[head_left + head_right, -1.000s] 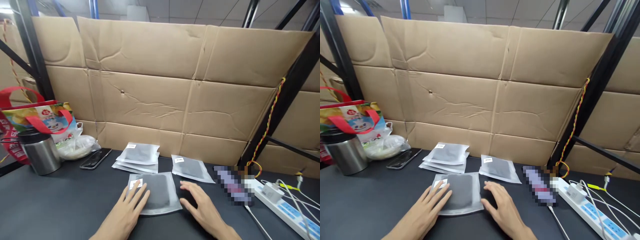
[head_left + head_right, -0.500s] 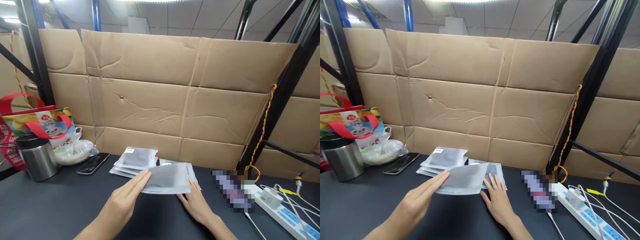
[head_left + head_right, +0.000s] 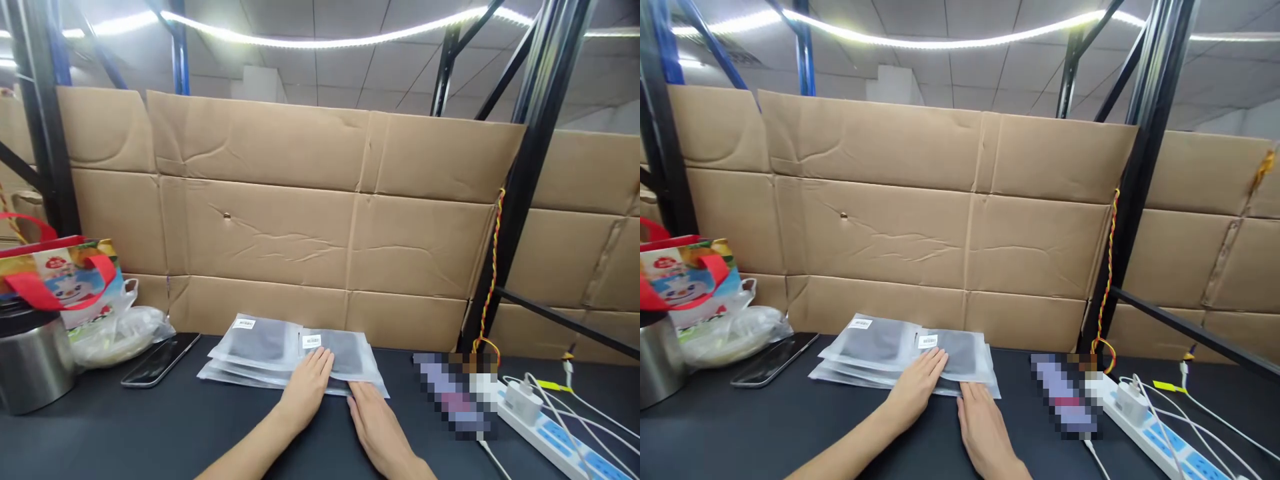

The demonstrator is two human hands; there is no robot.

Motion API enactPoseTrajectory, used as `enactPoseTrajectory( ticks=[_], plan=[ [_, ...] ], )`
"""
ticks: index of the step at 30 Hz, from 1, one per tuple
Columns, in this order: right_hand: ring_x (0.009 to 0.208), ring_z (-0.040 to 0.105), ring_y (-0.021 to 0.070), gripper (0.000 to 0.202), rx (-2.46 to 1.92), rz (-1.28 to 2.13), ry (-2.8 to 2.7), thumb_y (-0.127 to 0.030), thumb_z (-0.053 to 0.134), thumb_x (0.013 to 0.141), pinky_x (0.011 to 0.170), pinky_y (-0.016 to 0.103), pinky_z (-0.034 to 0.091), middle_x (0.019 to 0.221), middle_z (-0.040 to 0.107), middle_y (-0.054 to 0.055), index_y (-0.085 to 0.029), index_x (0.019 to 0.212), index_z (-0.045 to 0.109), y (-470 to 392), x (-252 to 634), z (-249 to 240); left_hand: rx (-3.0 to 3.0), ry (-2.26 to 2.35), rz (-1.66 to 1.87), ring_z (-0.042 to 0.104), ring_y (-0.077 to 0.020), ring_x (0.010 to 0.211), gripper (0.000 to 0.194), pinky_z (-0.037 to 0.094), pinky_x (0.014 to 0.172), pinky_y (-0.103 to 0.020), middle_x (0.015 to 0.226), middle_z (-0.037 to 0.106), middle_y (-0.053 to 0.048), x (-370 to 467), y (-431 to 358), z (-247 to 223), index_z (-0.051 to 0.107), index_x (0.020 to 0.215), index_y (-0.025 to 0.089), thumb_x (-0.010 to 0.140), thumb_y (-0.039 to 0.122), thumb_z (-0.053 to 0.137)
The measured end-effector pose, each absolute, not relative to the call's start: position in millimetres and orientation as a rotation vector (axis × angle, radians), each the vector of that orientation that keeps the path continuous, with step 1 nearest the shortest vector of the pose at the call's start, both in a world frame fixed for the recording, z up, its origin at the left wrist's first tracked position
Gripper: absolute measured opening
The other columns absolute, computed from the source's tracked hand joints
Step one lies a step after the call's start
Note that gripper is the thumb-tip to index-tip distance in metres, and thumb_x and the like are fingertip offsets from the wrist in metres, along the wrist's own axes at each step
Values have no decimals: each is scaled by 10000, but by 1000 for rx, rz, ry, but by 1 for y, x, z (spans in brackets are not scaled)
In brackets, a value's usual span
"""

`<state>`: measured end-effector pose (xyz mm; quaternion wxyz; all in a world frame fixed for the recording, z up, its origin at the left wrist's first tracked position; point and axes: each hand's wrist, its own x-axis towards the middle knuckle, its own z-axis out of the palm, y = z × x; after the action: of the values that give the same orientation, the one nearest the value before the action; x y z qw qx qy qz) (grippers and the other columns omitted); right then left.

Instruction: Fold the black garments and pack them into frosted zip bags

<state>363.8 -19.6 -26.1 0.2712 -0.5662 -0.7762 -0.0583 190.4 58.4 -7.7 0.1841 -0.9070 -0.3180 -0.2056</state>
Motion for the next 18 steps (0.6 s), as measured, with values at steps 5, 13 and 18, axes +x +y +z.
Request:
enactPoseTrajectory(
  ticks=[5,13,18],
  plan=[
    [920,623,239,298,-1275,-265,-2115,-152,329,951,823,386,505,980,669,99,-184,1039,612,-26,359,-15,-2583,-901,-601,412,-271,1320,478,394,1071,-438,1426,463,-134,170,45,5,400,1398,112,925,166,440],
    [970,637,201,226,-1188,-4,-2228,-175,476,904,898,315,488,1044,691,49,-229,1047,641,-34,355,-13,-2922,-923,-671,598,-195,1150,387,501,977,-297,1260,634,12,63,6,1,550,1271,318,947,156,413],
    [1109,597,191,280,-1251,107,-2214,-216,451,929,991,306,439,1184,661,45,-241,1137,637,-38,355,-13,-2956,-1187,-613,494,-239,1263,373,422,1037,-412,1393,518,29,52,7,-7,507,1328,381,961,336,456]
  ],
)
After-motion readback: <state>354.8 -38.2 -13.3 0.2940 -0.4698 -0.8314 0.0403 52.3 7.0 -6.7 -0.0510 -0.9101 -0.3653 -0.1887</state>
